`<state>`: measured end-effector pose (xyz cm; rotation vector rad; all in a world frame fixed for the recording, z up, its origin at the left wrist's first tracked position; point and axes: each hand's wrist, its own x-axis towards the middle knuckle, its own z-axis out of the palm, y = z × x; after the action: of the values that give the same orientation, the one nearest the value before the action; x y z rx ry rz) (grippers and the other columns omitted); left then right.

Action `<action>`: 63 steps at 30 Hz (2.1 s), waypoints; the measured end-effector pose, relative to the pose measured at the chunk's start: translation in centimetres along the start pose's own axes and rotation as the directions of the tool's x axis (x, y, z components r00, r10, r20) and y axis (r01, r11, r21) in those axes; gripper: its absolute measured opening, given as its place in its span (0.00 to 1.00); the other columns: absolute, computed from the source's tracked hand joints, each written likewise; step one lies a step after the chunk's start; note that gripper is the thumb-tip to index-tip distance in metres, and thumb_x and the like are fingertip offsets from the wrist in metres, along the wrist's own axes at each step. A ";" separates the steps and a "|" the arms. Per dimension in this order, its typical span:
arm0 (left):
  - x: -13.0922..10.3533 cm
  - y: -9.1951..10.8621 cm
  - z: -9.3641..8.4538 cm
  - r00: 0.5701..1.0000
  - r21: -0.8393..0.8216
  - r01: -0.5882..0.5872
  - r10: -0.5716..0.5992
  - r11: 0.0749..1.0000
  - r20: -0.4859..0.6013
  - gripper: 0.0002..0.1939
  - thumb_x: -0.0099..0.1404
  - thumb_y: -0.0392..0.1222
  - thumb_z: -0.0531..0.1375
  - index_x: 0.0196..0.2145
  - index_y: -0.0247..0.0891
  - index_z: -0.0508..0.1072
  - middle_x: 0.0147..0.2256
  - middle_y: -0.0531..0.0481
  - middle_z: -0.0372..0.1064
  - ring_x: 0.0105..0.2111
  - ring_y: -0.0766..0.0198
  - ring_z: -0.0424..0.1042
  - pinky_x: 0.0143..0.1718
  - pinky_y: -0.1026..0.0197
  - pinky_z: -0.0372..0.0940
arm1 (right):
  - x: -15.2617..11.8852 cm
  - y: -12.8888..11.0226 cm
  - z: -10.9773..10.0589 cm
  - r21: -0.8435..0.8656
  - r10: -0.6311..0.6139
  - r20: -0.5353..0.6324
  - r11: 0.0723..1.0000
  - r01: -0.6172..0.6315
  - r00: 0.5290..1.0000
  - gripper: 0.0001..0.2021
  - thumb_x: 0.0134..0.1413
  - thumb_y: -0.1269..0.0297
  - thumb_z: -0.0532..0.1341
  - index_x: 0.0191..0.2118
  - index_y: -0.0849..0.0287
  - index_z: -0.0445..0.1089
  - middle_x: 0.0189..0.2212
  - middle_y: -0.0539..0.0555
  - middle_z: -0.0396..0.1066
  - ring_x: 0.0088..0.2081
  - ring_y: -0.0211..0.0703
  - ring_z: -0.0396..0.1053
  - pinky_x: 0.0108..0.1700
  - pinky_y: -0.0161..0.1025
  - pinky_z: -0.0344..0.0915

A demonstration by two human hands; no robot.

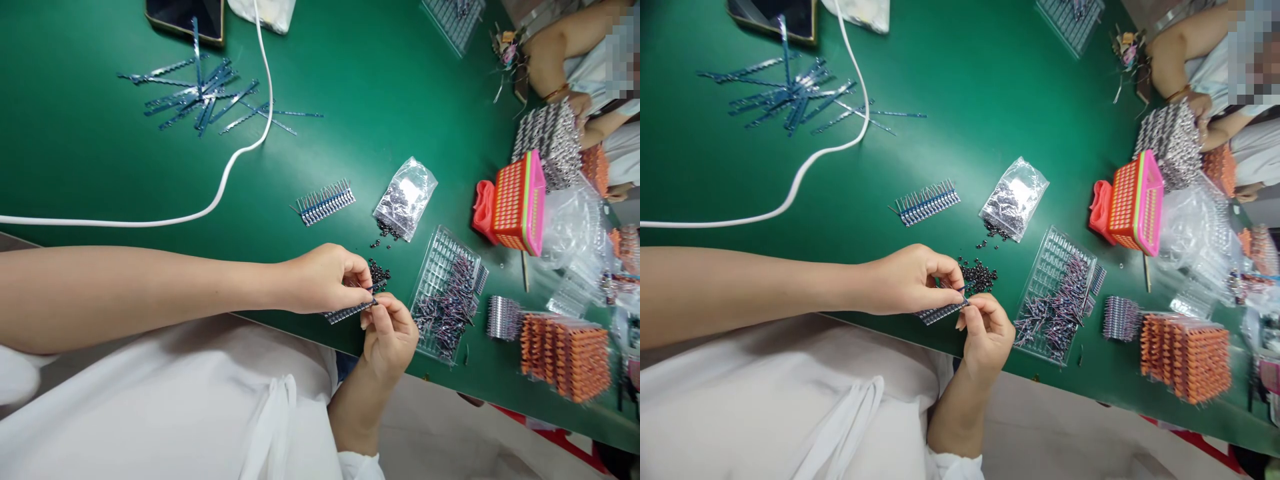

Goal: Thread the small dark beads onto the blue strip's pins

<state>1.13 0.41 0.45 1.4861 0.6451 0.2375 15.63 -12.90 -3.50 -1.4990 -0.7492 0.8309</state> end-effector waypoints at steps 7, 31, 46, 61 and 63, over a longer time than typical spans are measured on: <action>0.0 0.3 -0.2 1.000 0.015 -0.004 0.003 1.000 0.030 0.08 0.60 0.42 0.62 0.29 0.35 0.76 0.26 0.53 0.73 0.22 0.71 0.62 0.25 0.67 0.56 | 0.1 -0.1 -0.2 0.050 0.010 0.062 0.999 -0.013 0.998 0.06 0.52 0.61 0.67 0.30 0.58 0.74 0.26 0.48 0.69 0.20 0.31 0.63 0.19 0.30 0.59; -0.1 0.5 -0.2 0.989 -0.058 0.071 -0.063 0.996 0.136 0.05 0.57 0.39 0.62 0.26 0.35 0.73 0.20 0.56 0.67 0.19 0.71 0.63 0.22 0.67 0.56 | 0.4 -0.5 -0.6 0.166 0.164 0.229 0.965 -0.205 0.959 0.10 0.47 0.58 0.71 0.29 0.57 0.75 0.25 0.48 0.68 0.20 0.31 0.64 0.17 0.30 0.62; 0.0 -0.1 0.1 0.993 0.057 -0.015 0.008 0.998 0.118 0.06 0.59 0.39 0.60 0.26 0.35 0.72 0.21 0.55 0.69 0.22 0.70 0.64 0.22 0.68 0.56 | 0.1 -0.5 -0.6 0.177 0.154 0.209 0.965 -0.192 0.966 0.06 0.48 0.61 0.72 0.30 0.55 0.78 0.26 0.48 0.70 0.20 0.31 0.68 0.19 0.29 0.66; -0.1 -0.6 0.2 0.989 0.062 -0.064 0.055 0.996 0.136 0.06 0.59 0.38 0.59 0.26 0.34 0.72 0.21 0.54 0.70 0.21 0.70 0.64 0.21 0.67 0.55 | 0.0 0.0 -1.0 0.119 0.169 0.220 0.973 -0.198 0.961 0.09 0.47 0.59 0.73 0.29 0.57 0.76 0.25 0.49 0.71 0.21 0.33 0.68 0.18 0.31 0.68; -0.1 -0.5 0.2 0.988 0.058 -0.075 0.066 0.995 0.138 0.06 0.59 0.37 0.59 0.26 0.34 0.73 0.21 0.54 0.70 0.21 0.70 0.64 0.21 0.68 0.55 | 0.1 -0.1 -1.0 0.125 0.176 0.229 0.970 -0.208 0.957 0.08 0.47 0.59 0.73 0.29 0.56 0.77 0.25 0.49 0.72 0.21 0.33 0.69 0.19 0.31 0.68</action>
<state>1.04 0.09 -0.04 1.5732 0.4954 0.1699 16.54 -13.33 -3.36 -1.3760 -0.6902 1.1876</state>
